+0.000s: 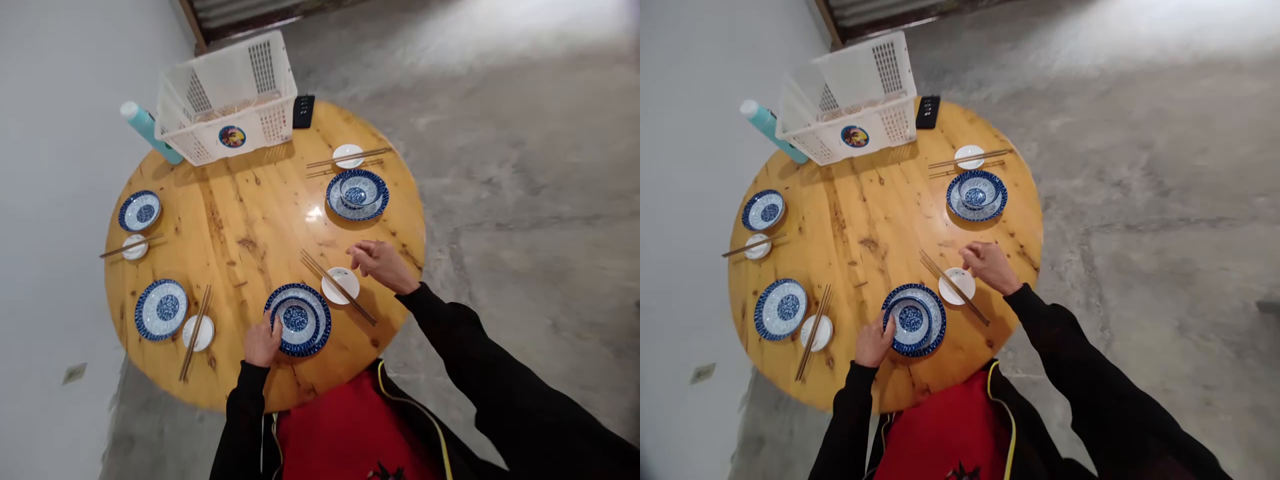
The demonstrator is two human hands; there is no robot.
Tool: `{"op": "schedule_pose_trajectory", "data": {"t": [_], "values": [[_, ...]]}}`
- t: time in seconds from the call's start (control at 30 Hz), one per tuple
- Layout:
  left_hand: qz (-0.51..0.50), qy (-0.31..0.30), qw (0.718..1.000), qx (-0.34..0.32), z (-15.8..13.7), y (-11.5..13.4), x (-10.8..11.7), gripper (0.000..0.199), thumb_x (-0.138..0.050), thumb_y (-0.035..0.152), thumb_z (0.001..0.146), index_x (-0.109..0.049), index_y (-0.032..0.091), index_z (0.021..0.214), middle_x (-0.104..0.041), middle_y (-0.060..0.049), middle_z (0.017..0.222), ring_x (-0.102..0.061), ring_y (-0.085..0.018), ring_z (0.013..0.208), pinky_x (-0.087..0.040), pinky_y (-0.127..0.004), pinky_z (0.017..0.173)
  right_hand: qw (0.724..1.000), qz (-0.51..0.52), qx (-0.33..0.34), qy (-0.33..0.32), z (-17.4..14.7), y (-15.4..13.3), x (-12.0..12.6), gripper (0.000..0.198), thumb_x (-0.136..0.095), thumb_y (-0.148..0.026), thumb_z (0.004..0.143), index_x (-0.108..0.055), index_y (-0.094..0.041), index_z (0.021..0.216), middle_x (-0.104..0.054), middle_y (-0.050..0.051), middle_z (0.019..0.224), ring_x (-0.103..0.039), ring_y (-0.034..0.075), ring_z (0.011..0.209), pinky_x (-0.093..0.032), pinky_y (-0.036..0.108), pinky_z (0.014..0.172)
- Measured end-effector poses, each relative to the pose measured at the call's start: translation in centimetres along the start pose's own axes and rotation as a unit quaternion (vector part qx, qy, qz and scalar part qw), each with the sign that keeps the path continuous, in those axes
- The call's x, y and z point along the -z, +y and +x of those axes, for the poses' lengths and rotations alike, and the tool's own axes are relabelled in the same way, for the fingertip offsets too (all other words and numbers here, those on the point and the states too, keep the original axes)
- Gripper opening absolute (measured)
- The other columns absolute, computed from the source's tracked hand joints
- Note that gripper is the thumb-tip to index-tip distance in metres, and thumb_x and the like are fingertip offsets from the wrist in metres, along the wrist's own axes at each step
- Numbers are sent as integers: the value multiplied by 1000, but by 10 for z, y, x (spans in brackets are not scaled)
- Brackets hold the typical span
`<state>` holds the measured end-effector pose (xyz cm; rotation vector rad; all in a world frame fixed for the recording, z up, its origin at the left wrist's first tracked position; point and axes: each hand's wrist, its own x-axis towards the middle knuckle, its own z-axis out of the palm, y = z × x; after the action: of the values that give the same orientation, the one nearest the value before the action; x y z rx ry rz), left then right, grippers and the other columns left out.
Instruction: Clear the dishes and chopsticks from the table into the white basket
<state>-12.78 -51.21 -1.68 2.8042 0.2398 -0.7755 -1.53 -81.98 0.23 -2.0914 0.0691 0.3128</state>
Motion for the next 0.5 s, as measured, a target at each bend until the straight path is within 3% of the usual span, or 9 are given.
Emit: {"op": "schedule_pose_trajectory", "data": {"t": [0.1, 0.2, 0.33, 0.5], "values": [[-87, -13, 995, 38, -14, 5, -7, 37, -41, 36, 107, -72, 17, 109, -79, -11, 97, -75, -25, 93, -54, -31, 80, 981, -45, 58, -182, -25, -8, -24, 37, -48, -45, 100, -66, -18, 81, -72, 6, 69, -67, 18, 59, -45, 26, 62], [-198, -20, 977, 70, -25, 13, -17, 37, -41, 38, 105, -72, 18, 100, -77, -6, 87, -74, -22, 88, -57, -31, 80, 940, -171, 106, -275, -48, -15, -56, 37, -53, -47, 102, -69, -13, 104, -78, 14, 84, -75, 28, 82, -47, 30, 72], [-278, 16, 953, 119, -28, 20, -27, 37, -45, 43, 102, -72, 18, 108, -78, -7, 91, -74, -25, 95, -61, -37, 86, 894, -293, 109, -321, -57, -22, -89, 44, -47, -46, 107, -63, -6, 120, -78, 23, 97, -76, 34, 95, -46, 31, 74], [-263, 53, 958, 98, -28, 23, -26, 40, -42, 42, 102, -72, 17, 111, -80, -10, 99, -74, -26, 101, -62, -38, 88, 899, -299, 99, -304, -53, -27, -97, 33, -38, -25, 107, -61, -5, 119, -77, 22, 102, -75, 29, 94, -44, 31, 75]]}}
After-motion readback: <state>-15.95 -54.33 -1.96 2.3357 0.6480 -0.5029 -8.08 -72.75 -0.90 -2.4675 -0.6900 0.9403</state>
